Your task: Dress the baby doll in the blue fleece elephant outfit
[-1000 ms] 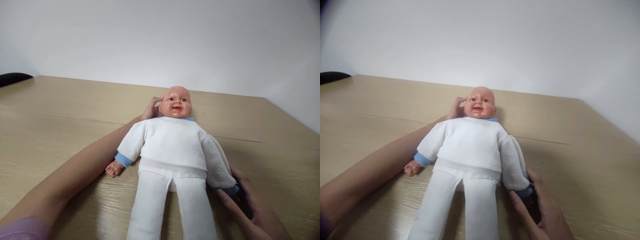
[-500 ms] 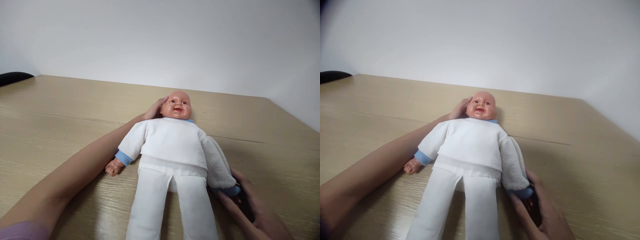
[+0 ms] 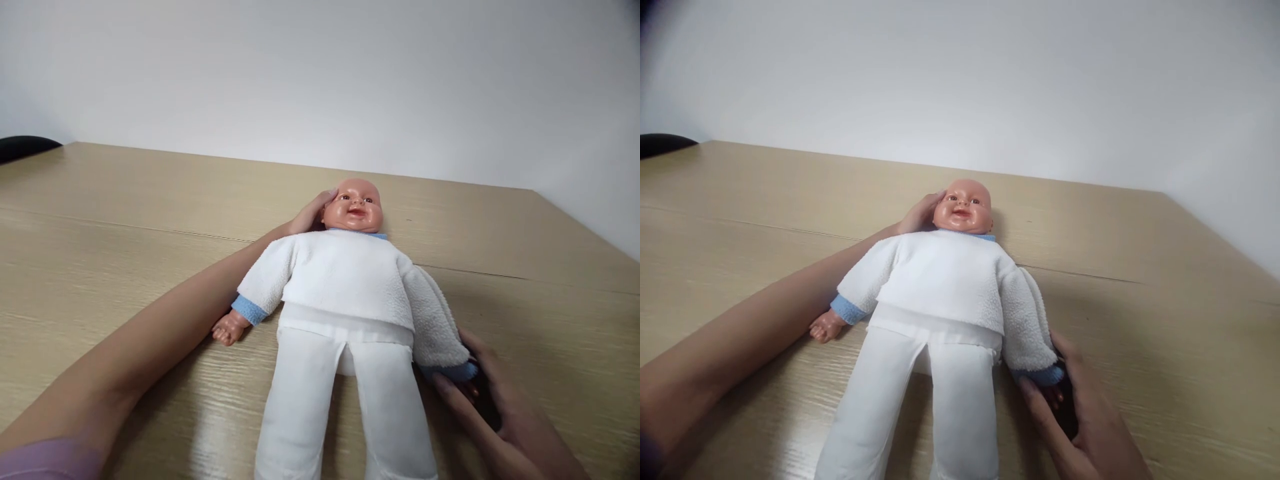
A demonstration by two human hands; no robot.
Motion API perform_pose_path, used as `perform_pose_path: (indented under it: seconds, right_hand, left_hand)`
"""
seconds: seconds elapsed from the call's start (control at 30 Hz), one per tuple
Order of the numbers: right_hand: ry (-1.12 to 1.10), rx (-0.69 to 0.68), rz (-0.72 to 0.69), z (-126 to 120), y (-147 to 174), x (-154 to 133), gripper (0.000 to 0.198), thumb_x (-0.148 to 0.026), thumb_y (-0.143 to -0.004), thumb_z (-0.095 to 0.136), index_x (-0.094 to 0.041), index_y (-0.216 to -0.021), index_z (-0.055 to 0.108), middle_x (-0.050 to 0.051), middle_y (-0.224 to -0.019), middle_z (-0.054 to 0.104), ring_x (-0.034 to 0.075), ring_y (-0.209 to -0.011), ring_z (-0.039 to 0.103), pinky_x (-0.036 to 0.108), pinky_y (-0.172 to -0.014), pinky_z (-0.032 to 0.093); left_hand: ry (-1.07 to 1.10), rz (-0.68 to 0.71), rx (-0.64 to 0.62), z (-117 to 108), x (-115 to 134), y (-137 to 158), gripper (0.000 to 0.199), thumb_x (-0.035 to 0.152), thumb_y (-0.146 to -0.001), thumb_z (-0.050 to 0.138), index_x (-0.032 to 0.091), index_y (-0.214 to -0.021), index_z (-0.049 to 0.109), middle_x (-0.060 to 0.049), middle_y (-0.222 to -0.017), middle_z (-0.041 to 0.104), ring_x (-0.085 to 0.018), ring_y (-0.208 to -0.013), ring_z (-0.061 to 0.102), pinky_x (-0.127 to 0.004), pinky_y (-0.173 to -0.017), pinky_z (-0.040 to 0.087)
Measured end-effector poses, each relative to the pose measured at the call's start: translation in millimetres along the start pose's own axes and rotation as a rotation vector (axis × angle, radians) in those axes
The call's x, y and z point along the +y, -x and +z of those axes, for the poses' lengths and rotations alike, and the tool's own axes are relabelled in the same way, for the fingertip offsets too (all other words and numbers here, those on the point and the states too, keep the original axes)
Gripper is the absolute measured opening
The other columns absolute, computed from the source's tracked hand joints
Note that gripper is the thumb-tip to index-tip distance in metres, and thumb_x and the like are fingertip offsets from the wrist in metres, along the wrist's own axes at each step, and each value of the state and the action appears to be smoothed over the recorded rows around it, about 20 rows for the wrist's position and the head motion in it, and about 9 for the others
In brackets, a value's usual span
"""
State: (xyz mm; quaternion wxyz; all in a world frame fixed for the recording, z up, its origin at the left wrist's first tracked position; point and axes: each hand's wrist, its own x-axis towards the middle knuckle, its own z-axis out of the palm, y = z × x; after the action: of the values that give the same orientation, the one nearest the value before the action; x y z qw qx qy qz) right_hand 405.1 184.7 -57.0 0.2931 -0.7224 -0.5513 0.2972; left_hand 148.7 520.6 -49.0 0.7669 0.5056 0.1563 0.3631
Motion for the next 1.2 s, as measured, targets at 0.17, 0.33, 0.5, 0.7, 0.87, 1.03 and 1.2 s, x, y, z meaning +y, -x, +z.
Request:
perform_pose_path:
  seconds: [0.17,0.33,0.5,0.7,0.87,1.03,1.2]
  right_hand:
    - [-0.017,0.007,-0.002,-0.4,0.2,-4.0,0.077,-0.074,-0.092,0.070,-0.040,-0.159,0.056,0.010,-0.152,0.072,0.046,-0.130,0.072,0.060,-0.106,0.065]
    - [-0.004,0.010,-0.008,-0.7,0.3,-5.6,0.076,-0.072,-0.093,0.071,-0.040,-0.160,0.055,0.009,-0.149,0.074,0.042,-0.124,0.076,0.051,-0.095,0.070]
    - [0.024,-0.014,-0.002,-3.0,0.6,-2.9,0.075,-0.072,-0.095,0.069,-0.040,-0.161,0.052,0.010,-0.144,0.076,0.041,-0.118,0.078,0.050,-0.094,0.069]
    - [0.046,-0.013,-0.035,-2.0,0.5,-6.9,0.072,-0.071,-0.098,0.066,-0.038,-0.160,0.051,0.010,-0.149,0.072,0.039,-0.127,0.074,0.048,-0.097,0.068]
    - [0.042,0.035,-0.115,1.4,-4.7,-13.5,0.067,-0.073,-0.099,0.064,-0.036,-0.154,0.055,0.011,-0.143,0.072,0.039,-0.122,0.073,0.052,-0.096,0.066]
    - [-0.005,0.085,-0.227,5.7,-14.2,-8.8,0.071,-0.069,-0.100,0.066,-0.032,-0.158,0.050,0.015,-0.155,0.063,0.042,-0.138,0.063,0.066,-0.117,0.054]
    - [-0.151,0.163,-0.293,19.3,-28.7,-0.3,0.087,-0.063,-0.101,0.069,-0.028,-0.172,0.030,0.019,-0.172,0.046,0.039,-0.155,0.052,0.065,-0.128,0.045]
  left_hand:
    - [0.015,-0.030,0.003,-0.6,-1.7,-0.4,0.058,0.061,-0.106,0.056,0.018,-0.141,0.074,-0.009,-0.133,0.081,-0.041,-0.147,0.063,-0.059,-0.136,0.036]
    - [0.005,-0.059,-0.014,-8.0,-4.3,-4.9,0.057,0.065,-0.102,0.061,0.021,-0.134,0.079,-0.008,-0.133,0.082,-0.041,-0.150,0.060,-0.057,-0.136,0.038]
    - [0.002,-0.057,-0.012,-13.7,-6.2,-9.0,0.058,0.063,-0.101,0.062,0.020,-0.137,0.077,-0.008,-0.137,0.080,-0.041,-0.150,0.060,-0.058,-0.136,0.038]
    - [-0.020,-0.075,-0.041,-16.0,-4.8,-8.5,0.063,0.067,-0.100,0.061,0.018,-0.137,0.076,-0.011,-0.134,0.081,-0.042,-0.147,0.062,-0.059,-0.132,0.042]
    - [-0.168,-0.059,0.127,-27.3,3.0,-1.1,0.056,0.066,-0.092,0.075,0.020,-0.125,0.077,-0.011,-0.136,0.078,-0.042,-0.144,0.063,-0.057,-0.126,0.049]
    - [-0.359,-0.005,0.486,-36.1,26.8,31.3,0.049,0.052,-0.084,0.085,0.022,-0.119,0.072,-0.014,-0.156,0.063,-0.035,-0.140,0.062,-0.051,-0.113,0.057]
    - [-0.706,0.234,0.746,20.1,46.0,76.0,0.015,0.034,-0.100,0.064,0.021,-0.106,0.067,-0.010,-0.132,0.073,-0.024,-0.120,0.065,-0.044,-0.112,0.050]
